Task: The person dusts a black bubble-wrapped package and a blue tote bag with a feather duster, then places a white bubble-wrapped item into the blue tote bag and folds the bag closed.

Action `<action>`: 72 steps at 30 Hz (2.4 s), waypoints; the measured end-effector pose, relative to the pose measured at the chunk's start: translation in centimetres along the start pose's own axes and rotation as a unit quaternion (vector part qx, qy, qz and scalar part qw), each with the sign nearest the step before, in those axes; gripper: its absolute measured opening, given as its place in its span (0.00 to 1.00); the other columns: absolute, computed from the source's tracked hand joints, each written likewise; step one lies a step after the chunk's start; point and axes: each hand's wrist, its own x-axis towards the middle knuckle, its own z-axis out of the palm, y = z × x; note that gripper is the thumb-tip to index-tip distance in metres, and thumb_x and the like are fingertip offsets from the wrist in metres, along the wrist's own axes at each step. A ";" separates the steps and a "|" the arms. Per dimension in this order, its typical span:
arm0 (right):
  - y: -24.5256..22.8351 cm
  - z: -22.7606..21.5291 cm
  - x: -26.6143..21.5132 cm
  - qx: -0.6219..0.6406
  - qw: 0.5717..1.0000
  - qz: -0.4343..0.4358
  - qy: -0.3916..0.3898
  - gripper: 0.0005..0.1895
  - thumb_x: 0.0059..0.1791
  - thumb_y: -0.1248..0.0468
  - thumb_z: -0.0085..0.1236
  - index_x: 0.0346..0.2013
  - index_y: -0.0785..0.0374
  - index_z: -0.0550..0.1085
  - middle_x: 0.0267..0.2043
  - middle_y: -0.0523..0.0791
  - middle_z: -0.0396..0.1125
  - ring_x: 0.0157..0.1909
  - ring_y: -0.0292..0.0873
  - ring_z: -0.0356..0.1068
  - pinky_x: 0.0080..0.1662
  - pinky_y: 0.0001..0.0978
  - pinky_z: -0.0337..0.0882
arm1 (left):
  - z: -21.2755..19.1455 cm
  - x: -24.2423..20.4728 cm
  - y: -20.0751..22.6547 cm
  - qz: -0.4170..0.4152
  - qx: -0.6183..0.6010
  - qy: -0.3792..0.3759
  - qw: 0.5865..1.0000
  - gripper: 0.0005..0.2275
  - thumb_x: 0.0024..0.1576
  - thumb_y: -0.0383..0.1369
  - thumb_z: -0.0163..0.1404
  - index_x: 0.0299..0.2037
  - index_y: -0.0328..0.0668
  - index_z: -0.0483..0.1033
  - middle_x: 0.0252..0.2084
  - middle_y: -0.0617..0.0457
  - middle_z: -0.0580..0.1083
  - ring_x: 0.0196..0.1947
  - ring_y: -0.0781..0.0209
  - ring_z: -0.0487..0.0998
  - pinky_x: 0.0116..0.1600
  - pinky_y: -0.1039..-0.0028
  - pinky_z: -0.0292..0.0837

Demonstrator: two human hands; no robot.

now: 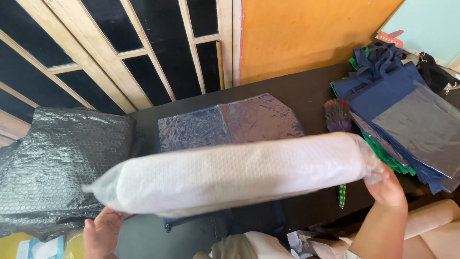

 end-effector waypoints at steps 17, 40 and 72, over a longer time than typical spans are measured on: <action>11.5 18.4 5.1 -0.661 0.698 0.273 -0.038 0.48 0.47 0.42 0.56 0.77 0.39 0.44 0.84 0.37 0.24 0.83 0.48 0.17 0.74 0.60 0.28 | 14.4 3.7 -4.9 -0.305 0.340 0.177 0.872 0.46 0.48 0.54 0.52 0.79 0.63 0.44 0.77 0.51 0.57 0.73 0.44 0.61 0.72 0.54 0.58; 16.5 36.4 -2.4 -0.612 0.749 -0.040 -0.252 0.28 0.47 0.36 0.55 0.55 0.46 0.75 0.63 0.42 0.63 0.70 0.51 0.54 0.68 0.70 0.36 | 13.8 -3.5 -16.8 -0.293 0.404 -0.219 0.838 0.42 0.51 0.56 0.54 0.72 0.46 0.50 0.71 0.57 0.56 0.71 0.62 0.65 0.69 0.67 0.63; 2.9 21.0 0.4 -0.596 0.766 0.216 0.107 0.19 0.45 0.43 0.64 0.30 0.52 0.71 0.34 0.38 0.71 0.41 0.40 0.70 0.41 0.36 0.66 | 30.6 8.5 -23.6 0.111 0.753 -0.548 0.346 0.46 0.51 0.69 0.37 0.79 0.67 0.34 0.81 0.52 0.30 0.79 0.40 0.24 0.69 0.20 0.25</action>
